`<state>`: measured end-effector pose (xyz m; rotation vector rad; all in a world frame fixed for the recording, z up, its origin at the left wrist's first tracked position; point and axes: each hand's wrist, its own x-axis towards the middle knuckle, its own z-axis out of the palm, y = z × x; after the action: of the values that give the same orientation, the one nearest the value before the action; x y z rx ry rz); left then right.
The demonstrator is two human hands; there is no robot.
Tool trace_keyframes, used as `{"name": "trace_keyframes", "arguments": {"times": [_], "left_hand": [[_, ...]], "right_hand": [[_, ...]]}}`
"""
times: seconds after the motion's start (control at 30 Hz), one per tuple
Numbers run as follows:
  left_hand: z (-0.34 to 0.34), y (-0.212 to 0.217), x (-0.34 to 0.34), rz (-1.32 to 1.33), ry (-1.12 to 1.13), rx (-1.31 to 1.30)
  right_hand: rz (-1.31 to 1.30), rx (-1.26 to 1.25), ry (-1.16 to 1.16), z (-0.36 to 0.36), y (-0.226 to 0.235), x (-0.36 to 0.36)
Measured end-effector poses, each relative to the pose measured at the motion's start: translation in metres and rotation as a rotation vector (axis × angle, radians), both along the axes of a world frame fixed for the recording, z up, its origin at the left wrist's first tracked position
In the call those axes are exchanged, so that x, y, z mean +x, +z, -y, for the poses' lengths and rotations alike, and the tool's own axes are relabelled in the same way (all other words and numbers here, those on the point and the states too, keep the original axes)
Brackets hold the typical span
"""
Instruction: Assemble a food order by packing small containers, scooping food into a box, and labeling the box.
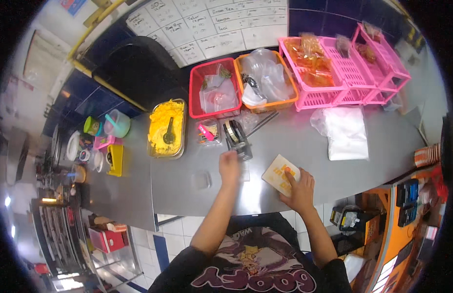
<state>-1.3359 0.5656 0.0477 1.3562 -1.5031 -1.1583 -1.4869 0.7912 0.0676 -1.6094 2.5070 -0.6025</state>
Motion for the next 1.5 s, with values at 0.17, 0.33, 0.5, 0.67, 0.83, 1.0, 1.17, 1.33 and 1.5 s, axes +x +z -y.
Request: {"name": "trace_keyframes", "arguments": {"times": [0.17, 0.33, 0.5, 0.67, 0.83, 1.0, 1.17, 1.33, 1.5], "left_hand": [[0.033, 0.013, -0.014, -0.169, -0.019, 0.889], [0.03, 0.015, -0.005, -0.4, -0.085, 0.874], [-0.012, -0.008, 0.003, -0.778, -0.002, 0.693], [-0.024, -0.033, -0.006, -0.794, 0.075, 0.494], [-0.015, -0.063, 0.003, 0.086, 0.11, -0.105], [-0.023, -0.028, 0.008, 0.625, 0.056, -0.026], [-0.087, -0.003, 0.005, 0.149, -0.485, 0.066], [-0.128, -0.008, -0.019, 0.073, -0.601, 0.395], [-0.127, -0.026, -0.014, 0.203, -0.57, 0.268]], "right_hand": [[0.042, -0.002, 0.07, 0.01, -0.009, -0.011], [0.061, -0.031, 0.067, 0.007, -0.009, -0.013], [0.043, -0.048, 0.082, 0.006, -0.011, -0.017], [0.059, -0.036, 0.063, 0.006, -0.008, -0.016], [0.046, -0.032, 0.052, 0.007, -0.009, -0.013], [0.062, -0.035, 0.025, 0.003, -0.012, -0.015], [0.089, -0.037, 0.037, 0.006, -0.012, -0.015], [0.042, -0.103, 0.025, 0.005, -0.017, -0.015], [0.079, -0.084, 0.05, 0.007, -0.014, -0.017]]}}
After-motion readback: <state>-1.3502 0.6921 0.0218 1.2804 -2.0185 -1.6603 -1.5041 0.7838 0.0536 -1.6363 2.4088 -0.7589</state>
